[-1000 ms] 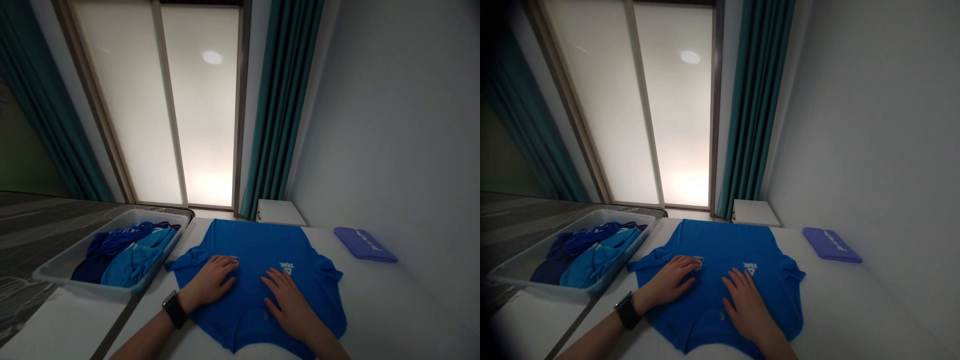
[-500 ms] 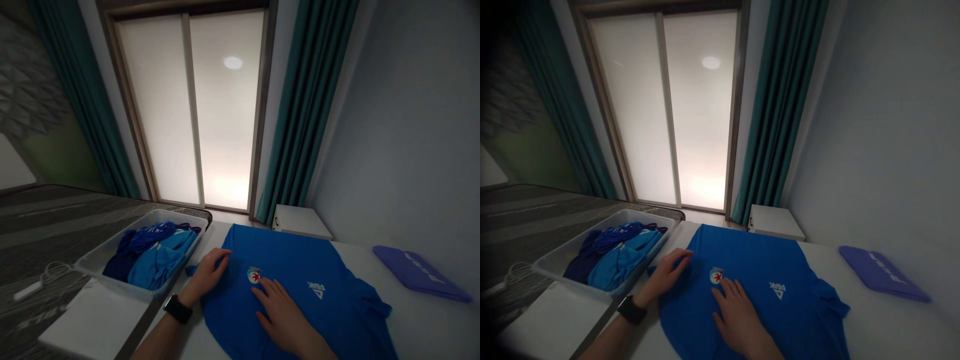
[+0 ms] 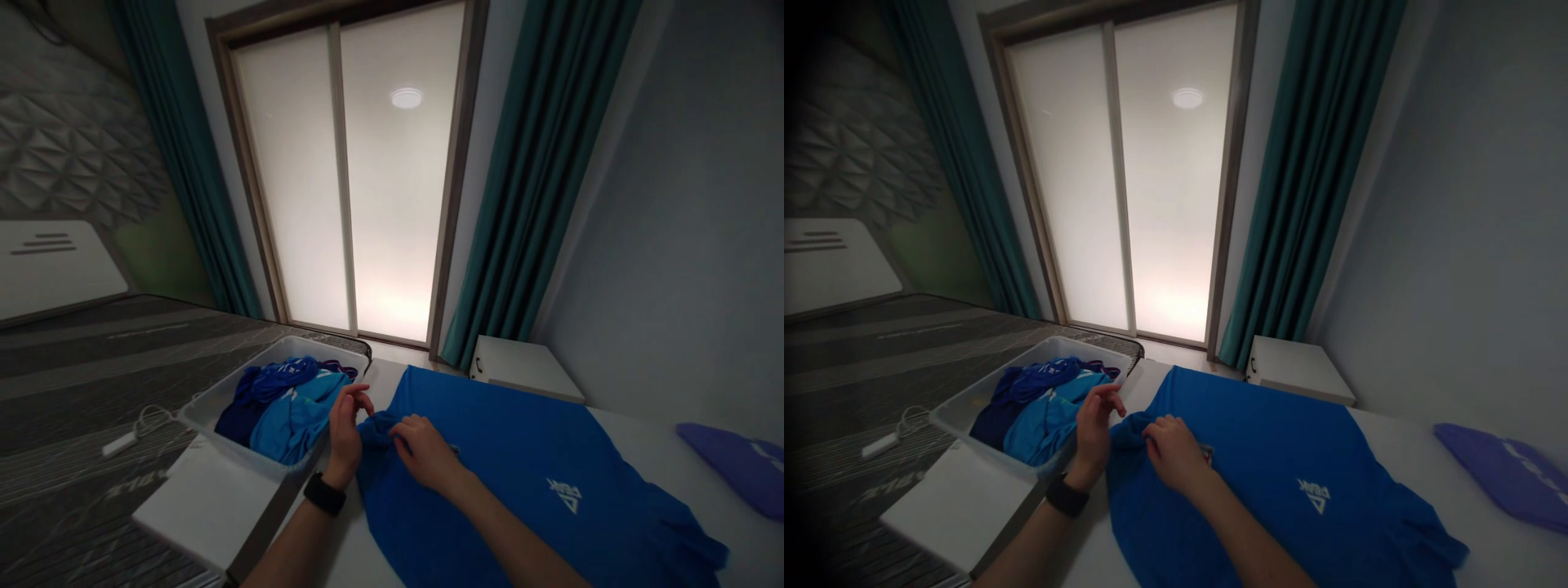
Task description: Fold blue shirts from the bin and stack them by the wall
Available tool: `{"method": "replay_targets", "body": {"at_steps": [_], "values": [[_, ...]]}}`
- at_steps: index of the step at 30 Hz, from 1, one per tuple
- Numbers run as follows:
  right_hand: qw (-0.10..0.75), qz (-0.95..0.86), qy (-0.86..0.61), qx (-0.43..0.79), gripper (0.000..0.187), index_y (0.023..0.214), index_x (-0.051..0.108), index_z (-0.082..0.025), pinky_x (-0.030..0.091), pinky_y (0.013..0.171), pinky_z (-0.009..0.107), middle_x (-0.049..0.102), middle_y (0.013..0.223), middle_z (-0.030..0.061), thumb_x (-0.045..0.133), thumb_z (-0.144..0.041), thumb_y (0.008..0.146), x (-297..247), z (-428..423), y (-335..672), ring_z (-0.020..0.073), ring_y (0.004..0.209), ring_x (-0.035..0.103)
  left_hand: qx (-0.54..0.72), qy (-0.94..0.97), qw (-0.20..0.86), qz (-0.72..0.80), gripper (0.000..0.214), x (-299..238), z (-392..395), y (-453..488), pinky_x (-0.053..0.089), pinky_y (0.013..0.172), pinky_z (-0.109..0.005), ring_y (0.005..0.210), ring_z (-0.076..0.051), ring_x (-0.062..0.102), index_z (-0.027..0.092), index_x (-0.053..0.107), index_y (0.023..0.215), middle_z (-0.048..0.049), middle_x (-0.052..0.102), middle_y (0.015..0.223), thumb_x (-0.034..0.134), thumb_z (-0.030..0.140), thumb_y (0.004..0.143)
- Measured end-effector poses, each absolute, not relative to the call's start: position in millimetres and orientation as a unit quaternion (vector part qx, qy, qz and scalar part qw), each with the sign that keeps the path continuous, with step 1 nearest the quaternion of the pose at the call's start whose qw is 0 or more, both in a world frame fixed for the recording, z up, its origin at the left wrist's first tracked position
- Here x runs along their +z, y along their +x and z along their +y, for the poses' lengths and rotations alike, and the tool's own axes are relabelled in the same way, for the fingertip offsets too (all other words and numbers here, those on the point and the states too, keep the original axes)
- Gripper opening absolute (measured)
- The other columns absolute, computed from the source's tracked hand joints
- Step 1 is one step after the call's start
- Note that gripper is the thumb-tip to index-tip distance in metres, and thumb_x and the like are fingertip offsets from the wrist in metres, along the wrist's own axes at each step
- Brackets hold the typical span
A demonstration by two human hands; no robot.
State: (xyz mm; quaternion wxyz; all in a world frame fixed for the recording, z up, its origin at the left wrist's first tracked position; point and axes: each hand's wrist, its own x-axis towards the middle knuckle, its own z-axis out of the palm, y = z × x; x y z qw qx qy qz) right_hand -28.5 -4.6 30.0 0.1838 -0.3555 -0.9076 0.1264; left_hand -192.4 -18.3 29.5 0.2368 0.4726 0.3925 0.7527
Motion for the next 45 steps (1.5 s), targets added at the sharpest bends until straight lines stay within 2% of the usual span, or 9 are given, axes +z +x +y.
{"method": "replay_targets", "body": {"at_steps": [6,9,13,20,28,32,36,40,45], "values": [[0.162,-0.921,-0.352,0.032,0.019,0.104,0.064,-0.020,0.040,0.085,0.036,0.064,0.106,0.0081,0.062,-0.028,0.088,19.5,-1.0,-62.3,0.0255,0.101,0.055,0.773,0.444,0.244,0.382,0.039,27.4,-15.5,-194.9,0.042,0.057,-0.027,0.054,-0.013,0.052,0.016,0.062,0.092,0.0023,0.055,0.061,0.043,0.049,0.094],[0.164,-0.914,-0.370,0.030,0.011,0.098,0.063,-0.019,0.039,0.082,0.035,0.065,0.102,0.0079,0.056,-0.021,0.090,15.8,-1.5,-70.9,0.0246,0.098,0.056,0.774,0.445,0.240,0.380,0.037,27.6,-15.3,-196.1,0.042,0.057,-0.026,0.055,-0.013,0.051,0.016,0.062,0.091,0.0027,0.054,0.061,0.042,0.048,0.094],[0.258,-0.872,-0.407,0.091,0.018,0.093,0.060,-0.020,0.036,0.079,0.031,0.067,0.093,0.0039,0.044,-0.012,0.093,12.8,0.8,-69.1,0.0198,0.089,0.058,0.744,0.453,0.253,0.420,0.031,27.9,-14.6,-194.4,0.044,0.060,-0.027,0.058,-0.014,0.052,0.018,0.059,0.097,0.0027,0.054,0.066,0.041,0.042,0.095],[0.312,-0.802,-0.479,0.173,0.014,0.092,0.056,-0.021,0.035,0.079,0.031,0.068,0.085,0.0014,0.044,-0.014,0.093,8.9,13.2,-39.0,0.0191,0.084,0.060,0.566,0.571,0.179,0.566,0.029,18.7,-9.8,-191.9,0.047,0.078,-0.032,0.091,-0.021,0.061,0.017,0.058,0.110,-0.0076,0.063,0.097,0.048,0.033,0.088],[0.259,-0.808,-0.518,0.107,0.017,0.093,0.060,-0.021,0.035,0.077,0.032,0.065,0.091,0.0036,0.048,-0.010,0.087,0.4,15.3,-16.7,0.0219,0.089,0.057,0.331,0.659,0.234,0.633,0.027,14.5,-11.3,-192.6,0.039,0.063,-0.024,0.069,-0.018,0.063,0.021,0.059,0.115,0.0008,0.065,0.071,0.047,0.026,0.091],[0.290,-0.839,-0.455,0.072,0.028,0.105,0.059,-0.021,0.036,0.081,0.032,0.060,0.099,0.0055,0.041,-0.005,0.090,11.5,5.9,-12.3,0.0205,0.093,0.054,0.324,0.659,0.164,0.659,0.033,11.4,-8.3,-197.4,0.039,0.065,-0.025,0.069,-0.017,0.063,0.018,0.059,0.116,-0.0018,0.066,0.075,0.042,0.011,0.087],[0.215,-0.910,-0.354,0.001,0.030,0.105,0.062,-0.024,0.036,0.078,0.032,0.058,0.094,0.0044,0.043,-0.006,0.091,26.6,-7.4,-14.7,0.0206,0.089,0.051,0.351,0.667,0.172,0.634,0.035,3.2,-3.4,-203.8,0.042,0.072,-0.026,0.077,-0.018,0.064,0.016,0.060,0.115,-0.0040,0.067,0.080,0.041,0.008,0.086],[0.139,-0.929,-0.340,-0.049,0.016,0.092,0.063,-0.021,0.035,0.083,0.036,0.061,0.097,0.0071,0.053,-0.010,0.087,28.9,-12.7,-18.3,0.0235,0.095,0.051,0.380,0.651,0.223,0.618,0.034,-7.6,1.5,-205.1,0.043,0.071,-0.025,0.075,-0.017,0.063,0.018,0.061,0.117,-0.0029,0.067,0.082,0.048,0.015,0.085],[0.194,-0.908,-0.367,0.054,0.020,0.088,0.064,-0.020,0.036,0.087,0.036,0.066,0.093,0.0048,0.048,-0.008,0.087,23.2,-5.8,-14.8,0.0211,0.094,0.055,0.440,0.620,0.303,0.575,0.029,-13.3,8.4,-202.5,0.040,0.060,-0.024,0.061,-0.014,0.054,0.017,0.066,0.106,0.0019,0.058,0.066,0.054,0.024,0.081]]}}
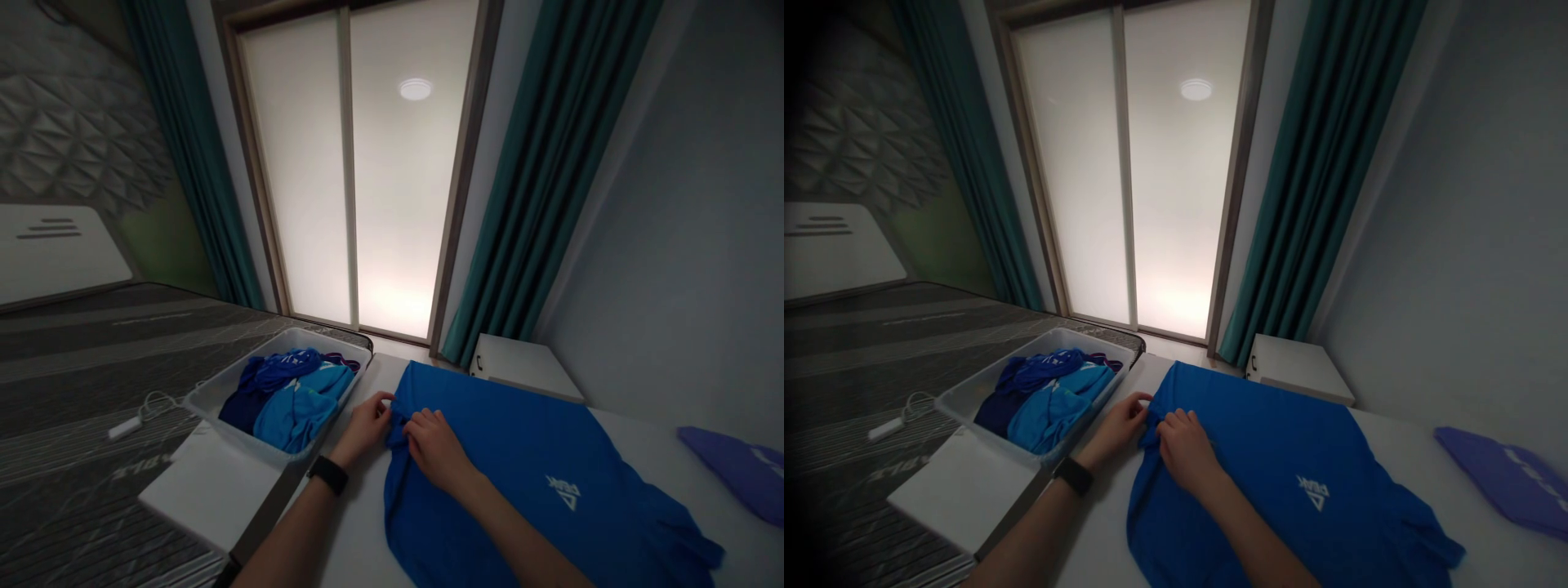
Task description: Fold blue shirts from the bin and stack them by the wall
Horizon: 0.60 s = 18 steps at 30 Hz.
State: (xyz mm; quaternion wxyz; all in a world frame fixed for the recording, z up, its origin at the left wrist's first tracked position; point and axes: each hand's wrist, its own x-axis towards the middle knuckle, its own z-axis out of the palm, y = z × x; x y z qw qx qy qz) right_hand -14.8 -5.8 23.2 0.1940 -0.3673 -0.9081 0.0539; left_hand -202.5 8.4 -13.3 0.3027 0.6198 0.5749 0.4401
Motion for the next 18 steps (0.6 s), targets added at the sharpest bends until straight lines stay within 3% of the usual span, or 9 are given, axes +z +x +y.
{"method": "replay_targets", "body": {"at_steps": [3,7,11,13,17,18], "values": [[0.272,-0.859,-0.390,0.188,0.023,0.088,0.066,-0.020,0.039,0.084,0.032,0.069,0.091,0.0025,0.046,-0.009,0.086,24.3,2.8,-9.9,0.0180,0.088,0.059,0.492,0.580,0.369,0.534,0.025,-7.6,11.6,-200.1,0.040,0.058,-0.024,0.059,-0.014,0.052,0.015,0.068,0.095,0.0018,0.056,0.063,0.056,0.031,0.079],[0.316,-0.768,-0.443,0.337,0.027,0.081,0.070,-0.020,0.040,0.064,0.026,0.067,0.073,0.0001,0.043,-0.021,0.086,29.0,19.6,-1.7,0.0155,0.065,0.058,0.523,0.540,0.372,0.544,0.028,4.4,19.3,-196.0,0.042,0.058,-0.024,0.061,-0.014,0.055,0.014,0.066,0.093,0.0015,0.056,0.064,0.053,0.035,0.079],[0.324,-0.726,-0.501,0.341,0.045,0.065,0.065,-0.018,0.038,0.060,0.026,0.060,0.060,0.0004,0.033,-0.036,0.093,28.3,39.6,8.0,0.0154,0.061,0.056,0.518,0.553,0.347,0.554,0.030,13.2,38.1,-187.5,0.045,0.062,-0.025,0.066,-0.015,0.059,0.014,0.067,0.096,-0.0010,0.061,0.069,0.052,0.037,0.083],[0.312,-0.721,-0.523,0.330,0.043,0.064,0.062,-0.018,0.036,0.057,0.026,0.058,0.059,0.0003,0.037,-0.039,0.092,24.8,47.6,12.9,0.0154,0.059,0.055,0.503,0.572,0.337,0.553,0.029,14.8,48.3,-181.5,0.048,0.065,-0.027,0.070,-0.017,0.062,0.014,0.069,0.096,-0.0034,0.066,0.074,0.052,0.034,0.085],[0.274,-0.728,-0.546,0.310,0.012,0.083,0.066,-0.017,0.037,0.059,0.024,0.062,0.069,-0.0006,0.057,-0.024,0.080,15.9,53.0,22.2,0.0151,0.065,0.057,0.471,0.620,0.289,0.557,0.026,10.6,57.6,-174.7,0.049,0.080,-0.032,0.089,-0.021,0.064,0.016,0.071,0.099,-0.0079,0.071,0.094,0.050,0.023,0.086],[0.267,-0.732,-0.547,0.307,0.018,0.094,0.066,-0.018,0.037,0.060,0.023,0.063,0.072,-0.0012,0.057,-0.020,0.078,14.1,52.0,24.4,0.0148,0.067,0.058,0.464,0.629,0.272,0.561,0.025,8.1,57.4,-175.1,0.048,0.086,-0.034,0.096,-0.022,0.063,0.016,0.071,0.099,-0.0087,0.071,0.098,0.050,0.021,0.086]]}}
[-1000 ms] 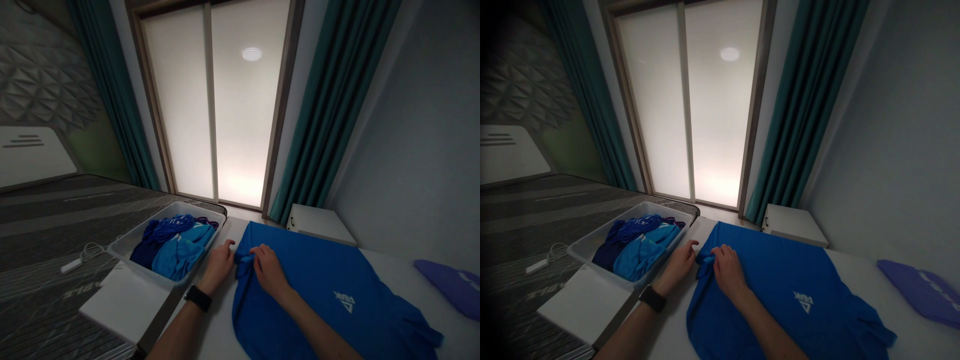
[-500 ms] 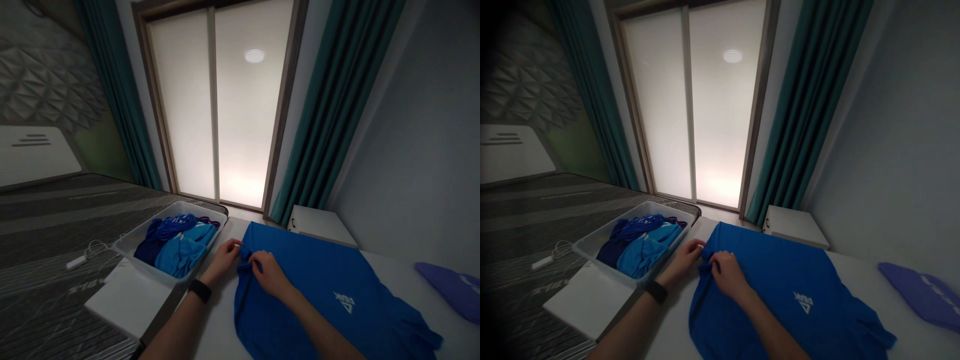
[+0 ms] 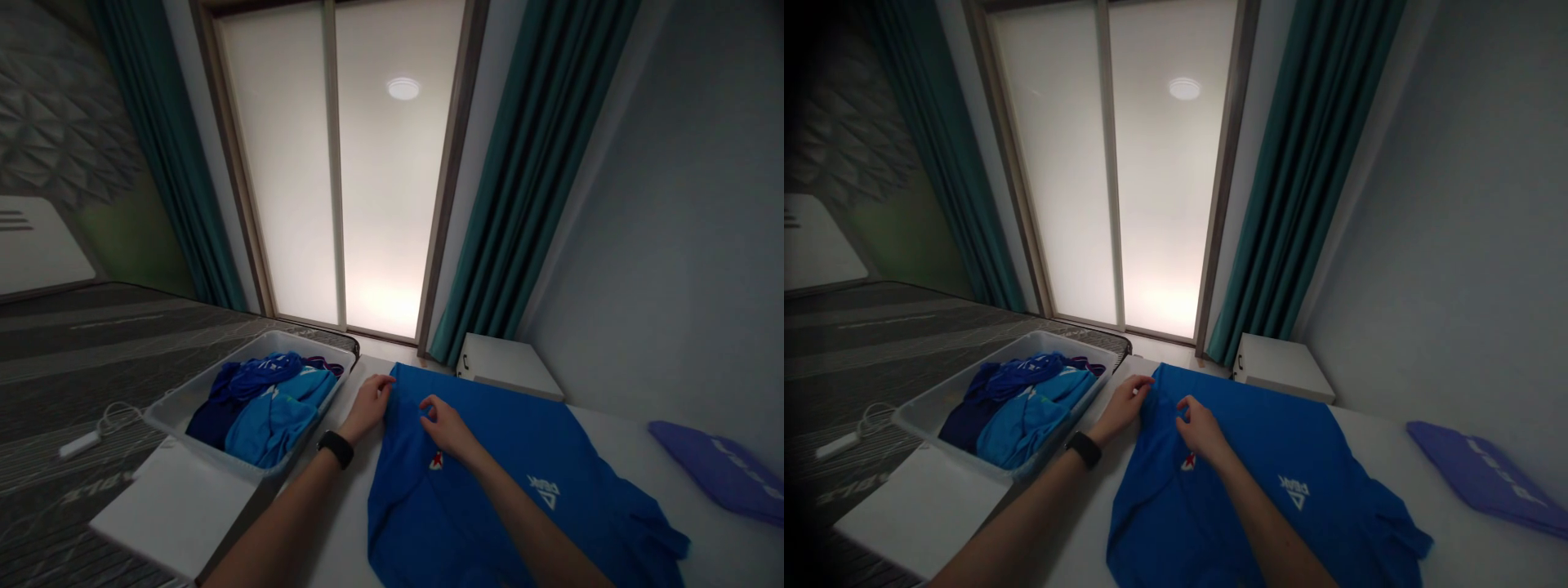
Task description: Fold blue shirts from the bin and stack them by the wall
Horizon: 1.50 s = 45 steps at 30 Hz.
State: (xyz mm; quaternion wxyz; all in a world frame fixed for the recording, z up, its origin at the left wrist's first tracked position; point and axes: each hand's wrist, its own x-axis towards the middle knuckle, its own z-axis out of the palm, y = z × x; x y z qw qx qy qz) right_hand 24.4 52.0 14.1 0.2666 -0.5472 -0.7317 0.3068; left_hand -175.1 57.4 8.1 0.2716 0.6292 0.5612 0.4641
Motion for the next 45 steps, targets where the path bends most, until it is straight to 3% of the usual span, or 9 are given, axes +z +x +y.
{"method": "replay_targets", "body": {"at_steps": [5,8,11,17,22,30,35,41,45], "values": [[0.217,-0.742,-0.559,0.299,0.047,0.132,0.052,-0.019,0.040,0.059,0.024,0.064,0.076,-0.0001,0.055,-0.023,0.085,10.3,40.6,33.0,0.0165,0.067,0.061,0.412,0.665,0.227,0.580,0.032,-4.9,54.4,-184.6,0.043,0.091,-0.035,0.096,-0.022,0.061,0.017,0.069,0.109,-0.0070,0.071,0.093,0.048,0.015,0.086],[0.189,-0.752,-0.550,0.309,0.053,0.137,0.049,-0.022,0.044,0.064,0.026,0.068,0.087,0.0043,0.056,-0.024,0.085,12.2,32.9,36.8,0.0187,0.075,0.064,0.368,0.688,0.216,0.587,0.032,-9.4,56.1,-189.5,0.045,0.080,-0.029,0.083,-0.019,0.063,0.018,0.069,0.111,-0.0045,0.071,0.086,0.047,0.017,0.087],[0.231,-0.751,-0.525,0.326,0.052,0.138,0.049,-0.028,0.047,0.069,0.027,0.066,0.106,0.0067,0.054,-0.023,0.086,17.6,27.0,39.4,0.0190,0.089,0.065,0.333,0.704,0.209,0.592,0.029,-11.5,58.1,-193.6,0.044,0.072,-0.025,0.072,-0.016,0.062,0.020,0.069,0.108,-0.0010,0.070,0.079,0.050,0.020,0.086],[0.287,-0.730,-0.516,0.345,0.055,0.145,0.038,-0.030,0.051,0.062,0.026,0.060,0.116,0.0074,0.044,-0.026,0.090,27.6,32.7,41.4,0.0153,0.074,0.064,0.319,0.715,0.199,0.590,0.027,-11.8,56.7,-200.1,0.043,0.072,-0.025,0.078,-0.017,0.064,0.021,0.069,0.107,-0.0019,0.071,0.083,0.051,0.020,0.088],[0.271,-0.769,-0.541,0.208,0.062,0.146,0.038,-0.025,0.047,0.092,0.038,0.059,0.122,0.0096,0.044,-0.012,0.085,12.0,55.6,43.8,0.0231,0.114,0.058,0.319,0.716,0.189,0.591,0.027,-9.5,54.3,-198.1,0.043,0.072,-0.025,0.081,-0.018,0.064,0.021,0.068,0.110,-0.0034,0.071,0.087,0.048,0.020,0.090],[0.228,-0.806,-0.531,0.131,0.065,0.149,0.034,-0.021,0.050,0.073,0.029,0.054,0.116,0.0129,0.038,-0.004,0.086,-12.6,54.1,48.5,0.0188,0.087,0.063,0.311,0.713,0.186,0.600,0.032,-6.8,53.4,-195.6,0.041,0.070,-0.024,0.077,-0.017,0.063,0.021,0.066,0.112,-0.0017,0.070,0.083,0.048,0.014,0.086],[0.214,-0.810,-0.542,0.057,0.053,0.144,0.042,-0.020,0.047,0.059,0.029,0.052,0.119,0.0147,0.040,-0.013,0.091,-0.8,34.8,49.1,0.0205,0.079,0.060,0.305,0.721,0.187,0.594,0.032,-6.2,52.6,-196.6,0.042,0.072,-0.024,0.078,-0.017,0.063,0.022,0.065,0.114,-0.0012,0.069,0.082,0.047,0.017,0.088],[0.205,-0.882,-0.419,0.062,0.032,0.116,0.061,-0.022,0.047,0.084,0.038,0.059,0.100,0.0078,0.039,-0.013,0.095,16.8,-17.7,48.4,0.0232,0.094,0.056,0.306,0.727,0.181,0.587,0.033,-7.8,52.9,-196.4,0.043,0.076,-0.027,0.081,-0.019,0.064,0.022,0.063,0.117,-0.0030,0.070,0.089,0.046,0.019,0.090],[0.160,-0.925,-0.332,0.097,0.048,0.118,0.058,-0.026,0.042,0.094,0.041,0.059,0.105,0.0054,0.044,0.001,0.081,14.7,-59.3,51.4,0.0219,0.099,0.054,0.309,0.729,0.179,0.584,0.030,-8.9,53.6,-195.8,0.044,0.079,-0.028,0.085,-0.020,0.064,0.021,0.064,0.114,-0.0051,0.070,0.095,0.047,0.018,0.090]]}}
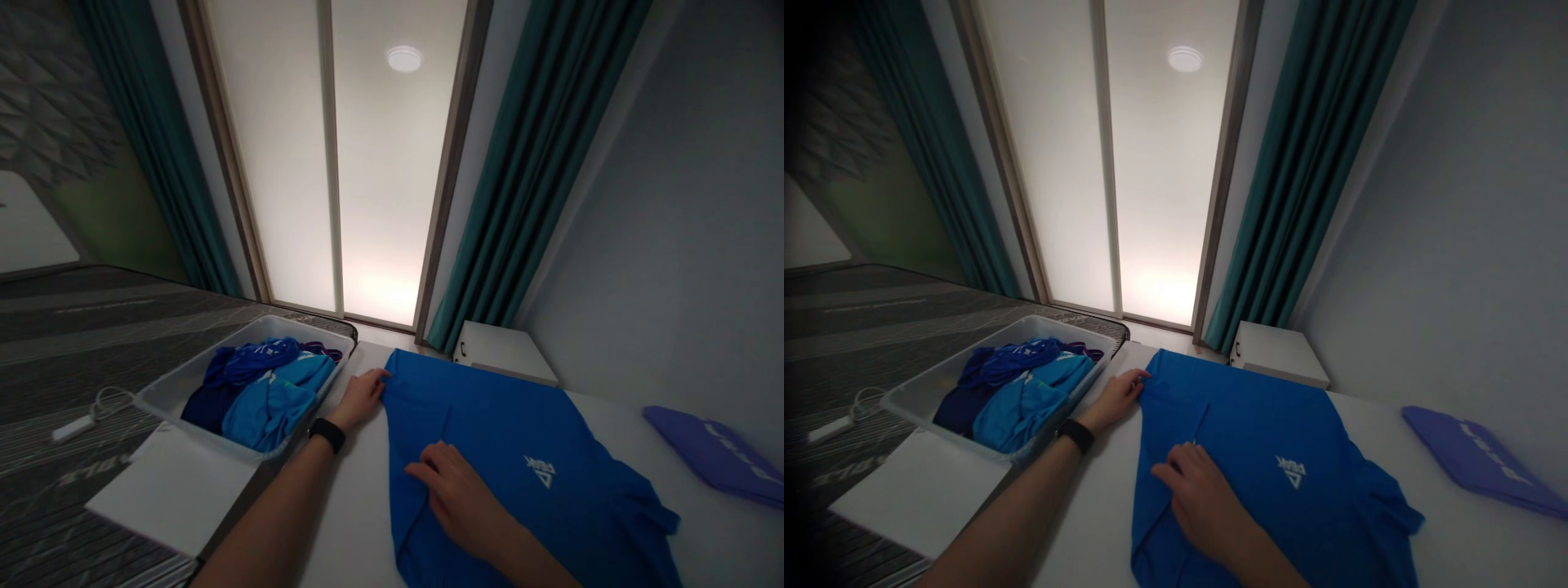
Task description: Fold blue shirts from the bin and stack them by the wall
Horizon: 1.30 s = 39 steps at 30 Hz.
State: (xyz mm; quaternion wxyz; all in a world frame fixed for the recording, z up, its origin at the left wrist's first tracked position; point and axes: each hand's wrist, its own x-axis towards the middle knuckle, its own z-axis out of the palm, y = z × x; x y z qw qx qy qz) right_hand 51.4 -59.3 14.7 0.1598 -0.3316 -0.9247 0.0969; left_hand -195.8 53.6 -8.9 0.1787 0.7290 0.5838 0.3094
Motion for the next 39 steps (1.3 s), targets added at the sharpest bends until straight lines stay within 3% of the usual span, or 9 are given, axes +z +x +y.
{"method": "replay_targets", "body": {"at_steps": [3,10,16,22,27,31,36,39], "values": [[0.141,-0.934,-0.314,0.099,0.051,0.115,0.059,-0.028,0.042,0.091,0.037,0.059,0.104,0.0042,0.048,0.003,0.076,7.7,-78.4,52.2,0.0212,0.097,0.054,0.313,0.728,0.184,0.582,0.032,-6.9,53.3,-197.2,0.045,0.079,-0.027,0.085,-0.019,0.065,0.021,0.063,0.117,-0.0044,0.070,0.091,0.043,0.018,0.091],[0.151,-0.932,-0.310,0.114,0.019,0.097,0.060,-0.026,0.039,0.087,0.033,0.058,0.094,0.0013,0.055,-0.009,0.089,-7.2,-87.9,50.2,0.0176,0.090,0.053,0.297,0.747,0.172,0.570,0.040,-3.1,52.3,-203.6,0.045,0.076,-0.025,0.080,-0.017,0.065,0.019,0.061,0.121,-0.0030,0.071,0.089,0.044,0.010,0.086],[0.128,-0.943,-0.287,0.109,0.021,0.084,0.054,-0.022,0.037,0.077,0.027,0.057,0.092,0.0002,0.053,-0.001,0.086,2.4,-87.9,56.8,0.0149,0.084,0.051,0.262,0.766,0.132,0.572,0.036,-6.4,55.6,-203.3,0.044,0.086,-0.033,0.094,-0.022,0.065,0.018,0.056,0.124,-0.0077,0.071,0.102,0.036,0.015,0.094],[0.097,-0.942,-0.300,0.117,0.021,0.089,0.057,-0.023,0.037,0.080,0.030,0.059,0.093,0.0005,0.053,-0.003,0.087,8.0,-88.9,62.8,0.0165,0.088,0.052,0.245,0.770,0.112,0.579,0.035,-9.3,57.4,-200.8,0.041,0.091,-0.036,0.101,-0.023,0.065,0.019,0.056,0.121,-0.0085,0.070,0.108,0.038,0.012,0.092],[0.120,-0.936,-0.292,0.157,0.029,0.111,0.056,-0.027,0.038,0.087,0.033,0.063,0.102,0.0014,0.054,-0.010,0.088,0.3,-96.5,60.9,0.0186,0.095,0.055,0.235,0.773,0.101,0.581,0.032,-6.1,54.6,-197.9,0.041,0.094,-0.037,0.103,-0.023,0.064,0.021,0.059,0.117,-0.0069,0.068,0.114,0.037,0.014,0.093],[0.134,-0.928,-0.302,0.175,0.026,0.105,0.057,-0.022,0.040,0.083,0.032,0.064,0.102,0.0036,0.058,-0.009,0.083,-5.9,-100.8,60.5,0.0192,0.095,0.056,0.225,0.776,0.093,0.582,0.032,-1.2,50.1,-196.4,0.040,0.096,-0.038,0.107,-0.023,0.062,0.020,0.058,0.119,-0.0077,0.066,0.114,0.038,0.015,0.094],[0.114,-0.918,-0.317,0.211,0.015,0.097,0.059,-0.024,0.039,0.089,0.033,0.062,0.109,0.0024,0.061,-0.016,0.085,2.8,-102.6,63.9,0.0191,0.102,0.054,0.210,0.783,0.056,0.583,0.038,6.2,39.0,-190.8,0.041,0.097,-0.039,0.115,-0.025,0.056,0.019,0.053,0.127,-0.0112,0.059,0.122,0.042,0.014,0.091],[0.100,-0.909,-0.326,0.238,0.024,0.104,0.060,-0.026,0.037,0.094,0.036,0.060,0.115,0.0025,0.069,-0.025,0.082,6.9,-104.7,66.3,0.0215,0.107,0.052,0.208,0.793,0.018,0.573,0.041,12.0,23.8,-177.1,0.041,0.099,-0.043,0.118,-0.027,0.052,0.020,0.050,0.132,-0.0125,0.054,0.128,0.045,0.019,0.091]]}}
